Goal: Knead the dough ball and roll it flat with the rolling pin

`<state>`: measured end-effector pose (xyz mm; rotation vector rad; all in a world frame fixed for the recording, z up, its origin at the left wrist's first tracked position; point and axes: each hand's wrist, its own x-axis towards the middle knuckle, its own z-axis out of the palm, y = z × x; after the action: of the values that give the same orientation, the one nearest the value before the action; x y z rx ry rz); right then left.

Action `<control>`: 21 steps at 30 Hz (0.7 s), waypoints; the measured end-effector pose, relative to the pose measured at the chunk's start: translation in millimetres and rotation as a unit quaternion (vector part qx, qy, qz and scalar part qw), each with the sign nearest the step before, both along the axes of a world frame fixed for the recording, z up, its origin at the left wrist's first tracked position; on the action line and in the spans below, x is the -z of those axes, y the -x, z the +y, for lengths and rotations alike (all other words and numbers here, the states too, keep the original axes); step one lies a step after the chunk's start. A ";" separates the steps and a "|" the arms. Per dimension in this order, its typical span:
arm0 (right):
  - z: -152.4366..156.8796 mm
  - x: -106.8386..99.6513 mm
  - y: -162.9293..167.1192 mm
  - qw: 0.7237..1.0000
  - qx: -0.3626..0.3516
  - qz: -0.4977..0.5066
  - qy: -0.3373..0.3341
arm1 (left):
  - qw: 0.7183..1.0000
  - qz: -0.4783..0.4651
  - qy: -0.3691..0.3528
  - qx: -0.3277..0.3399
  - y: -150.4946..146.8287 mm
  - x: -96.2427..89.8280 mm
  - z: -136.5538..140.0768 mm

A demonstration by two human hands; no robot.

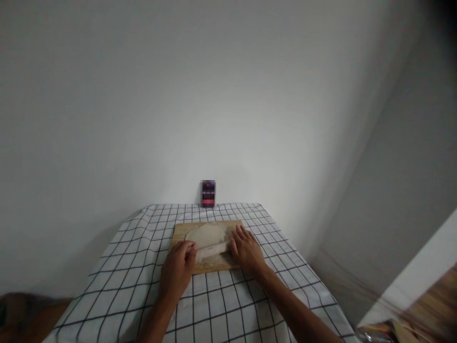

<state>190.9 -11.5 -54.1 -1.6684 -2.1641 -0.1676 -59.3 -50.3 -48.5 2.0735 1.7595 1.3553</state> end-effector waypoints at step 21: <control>26.1 -12.7 19.0 0.998 -0.062 0.023 -0.001 | 1.000 0.003 0.009 0.013 -0.9 -3.8 -3.8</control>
<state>171.9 14.6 -41.5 -1.5170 -2.2232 -0.0946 -58.4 -54.1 -44.7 2.0860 1.7344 1.3221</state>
